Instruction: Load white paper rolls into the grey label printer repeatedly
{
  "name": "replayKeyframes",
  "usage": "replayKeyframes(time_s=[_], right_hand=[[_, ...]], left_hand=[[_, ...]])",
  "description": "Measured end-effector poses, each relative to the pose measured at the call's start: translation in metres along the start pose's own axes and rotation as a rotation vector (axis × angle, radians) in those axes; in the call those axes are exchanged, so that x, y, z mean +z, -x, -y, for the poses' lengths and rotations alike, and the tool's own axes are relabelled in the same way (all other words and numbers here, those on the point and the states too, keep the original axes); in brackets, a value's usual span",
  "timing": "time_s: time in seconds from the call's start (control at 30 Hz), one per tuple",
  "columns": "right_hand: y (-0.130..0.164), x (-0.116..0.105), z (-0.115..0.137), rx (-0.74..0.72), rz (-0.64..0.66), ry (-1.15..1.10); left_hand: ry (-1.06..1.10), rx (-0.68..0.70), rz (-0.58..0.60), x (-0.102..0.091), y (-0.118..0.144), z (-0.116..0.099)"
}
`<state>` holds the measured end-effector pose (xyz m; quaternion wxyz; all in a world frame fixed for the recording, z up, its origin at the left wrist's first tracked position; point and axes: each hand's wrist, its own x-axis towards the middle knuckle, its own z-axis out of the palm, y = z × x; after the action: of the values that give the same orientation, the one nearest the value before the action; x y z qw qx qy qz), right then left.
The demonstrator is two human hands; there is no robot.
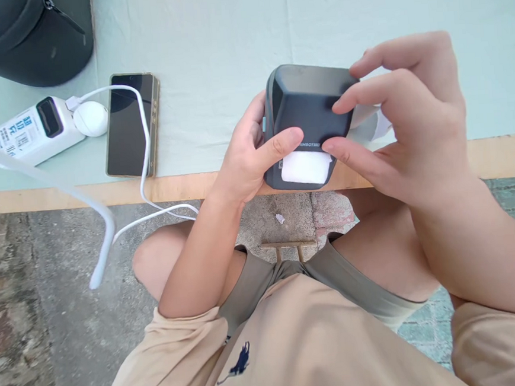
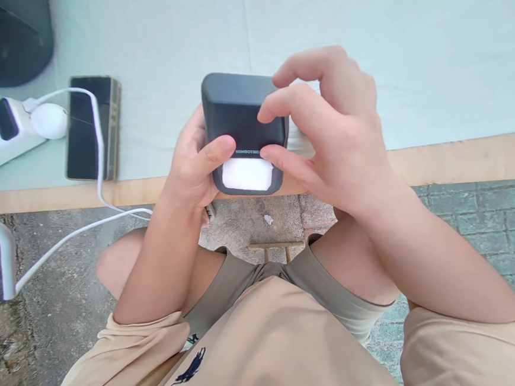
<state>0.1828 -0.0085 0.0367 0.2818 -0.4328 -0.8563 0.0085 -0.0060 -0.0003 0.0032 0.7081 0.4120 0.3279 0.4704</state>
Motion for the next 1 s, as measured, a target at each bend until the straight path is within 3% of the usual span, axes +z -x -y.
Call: replayKeyframes(time_s=[0.17,0.37,0.57,1.0], right_hand=[[0.0000,0.0013,-0.0008,-0.001,0.002,-0.008],[0.0003,0.0038,-0.0030,-0.013,-0.005,0.020],[-0.0005,0.0011,-0.0019,0.015,0.039,0.009],[-0.0021,-0.0028,0.0001,-0.023,0.004,-0.018]], left_hand=[[0.023,0.010,-0.034,0.0016,0.0021,0.0011],[0.154,0.035,0.040,0.0027,-0.0016,0.0009],[0.123,0.005,-0.065,0.0021,-0.0055,0.0000],[0.178,0.035,0.003,-0.0003,-0.0047,-0.0021]])
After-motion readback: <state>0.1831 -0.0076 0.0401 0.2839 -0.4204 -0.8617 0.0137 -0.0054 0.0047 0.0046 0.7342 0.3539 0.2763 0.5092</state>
